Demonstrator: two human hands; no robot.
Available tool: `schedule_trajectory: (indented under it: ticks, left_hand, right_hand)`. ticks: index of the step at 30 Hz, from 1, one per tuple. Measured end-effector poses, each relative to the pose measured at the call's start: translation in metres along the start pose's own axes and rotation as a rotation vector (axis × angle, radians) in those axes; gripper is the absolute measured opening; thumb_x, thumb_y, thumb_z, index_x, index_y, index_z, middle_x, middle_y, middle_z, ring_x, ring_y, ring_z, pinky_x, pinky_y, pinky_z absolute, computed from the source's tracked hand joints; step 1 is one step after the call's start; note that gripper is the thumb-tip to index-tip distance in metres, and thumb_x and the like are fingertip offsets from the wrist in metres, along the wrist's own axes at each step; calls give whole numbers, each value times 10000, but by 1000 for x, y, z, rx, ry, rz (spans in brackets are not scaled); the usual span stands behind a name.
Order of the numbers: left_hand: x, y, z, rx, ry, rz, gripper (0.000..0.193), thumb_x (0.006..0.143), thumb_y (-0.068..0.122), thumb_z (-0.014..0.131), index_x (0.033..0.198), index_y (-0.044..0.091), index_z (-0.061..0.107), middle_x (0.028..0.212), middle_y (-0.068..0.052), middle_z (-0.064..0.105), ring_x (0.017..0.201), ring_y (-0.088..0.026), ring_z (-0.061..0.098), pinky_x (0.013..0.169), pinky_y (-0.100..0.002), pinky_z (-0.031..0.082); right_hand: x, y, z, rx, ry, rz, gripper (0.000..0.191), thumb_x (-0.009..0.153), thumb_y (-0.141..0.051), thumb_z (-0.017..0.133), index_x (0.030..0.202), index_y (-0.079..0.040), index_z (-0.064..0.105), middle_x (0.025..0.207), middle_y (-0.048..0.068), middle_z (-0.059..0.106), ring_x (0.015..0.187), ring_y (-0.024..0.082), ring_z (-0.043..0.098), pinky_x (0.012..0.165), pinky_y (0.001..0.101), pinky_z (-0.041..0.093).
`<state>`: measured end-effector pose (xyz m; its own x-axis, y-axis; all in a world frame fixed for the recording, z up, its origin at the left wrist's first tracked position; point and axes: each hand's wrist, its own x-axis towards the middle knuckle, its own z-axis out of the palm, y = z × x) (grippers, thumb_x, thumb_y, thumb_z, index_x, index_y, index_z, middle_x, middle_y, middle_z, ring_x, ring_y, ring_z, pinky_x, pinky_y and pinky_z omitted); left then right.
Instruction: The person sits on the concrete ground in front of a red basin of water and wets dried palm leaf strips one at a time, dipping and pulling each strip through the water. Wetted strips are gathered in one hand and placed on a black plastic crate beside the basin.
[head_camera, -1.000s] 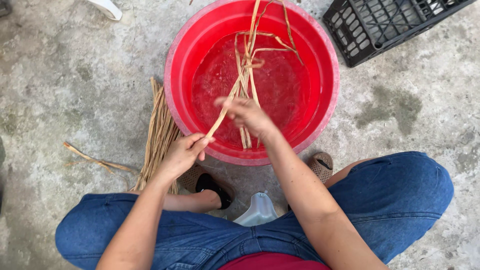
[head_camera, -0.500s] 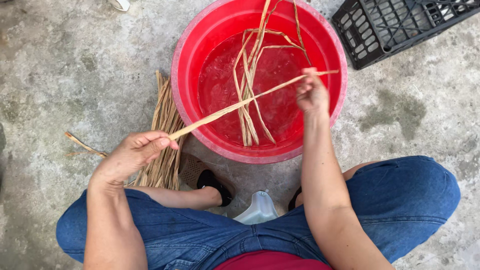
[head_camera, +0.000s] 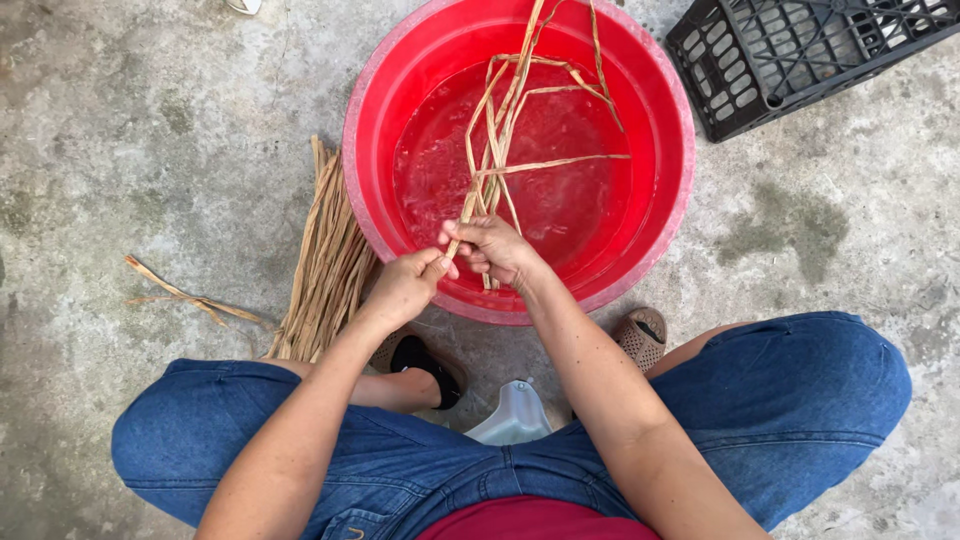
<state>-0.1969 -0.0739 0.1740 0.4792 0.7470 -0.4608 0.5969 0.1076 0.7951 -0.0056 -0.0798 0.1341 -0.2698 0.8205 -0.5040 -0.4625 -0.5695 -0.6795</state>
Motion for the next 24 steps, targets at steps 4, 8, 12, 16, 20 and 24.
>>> schedule_trajectory:
  ticks: [4,8,12,16,20,24]
  left_hand:
    - [-27,18,-33,-85,-75,-16,271,1041,263,563,932,97,748,626,74,524,552,-48,433,513,-232,386]
    - [-64,28,-98,-193,-51,-162,252,1016,283,564,941,125,745,567,65,396,503,-74,322,458,-250,240]
    - [-81,21,-131,-277,9,-73,243,1042,250,599,985,74,756,606,86,411,548,-45,337,490,-228,266]
    - [-82,17,-133,-218,52,-46,242,1039,238,601,1054,79,783,599,49,465,546,-51,387,500,-218,307]
    - [-59,19,-106,-224,-59,-40,246,995,209,560,1079,103,765,697,56,653,568,-36,493,501,-205,400]
    - [-24,7,-48,-163,-6,44,246,1045,214,571,1060,100,788,657,42,558,593,-58,492,536,-236,402]
  right_hand:
    - [-1,-17,-43,126,242,-81,276,993,-285,645,922,-31,727,572,-44,517,414,42,340,346,200,266]
    - [-9,-34,-117,315,371,-212,269,1050,-261,608,931,-34,692,604,-38,545,443,38,384,372,171,314]
    - [-11,-35,-178,461,526,-408,263,1067,-257,573,975,-36,679,671,-22,613,474,25,412,409,169,343]
    - [-28,-46,-208,542,615,-721,352,1085,-362,525,995,-68,694,663,-33,584,483,42,433,422,209,382]
    - [-33,-54,-164,443,417,-603,514,1062,-588,483,1055,-100,642,731,-18,614,533,47,448,444,204,366]
    - [-16,-27,-67,-23,145,-174,529,960,-534,600,1185,-76,739,654,-65,569,455,12,352,383,160,282]
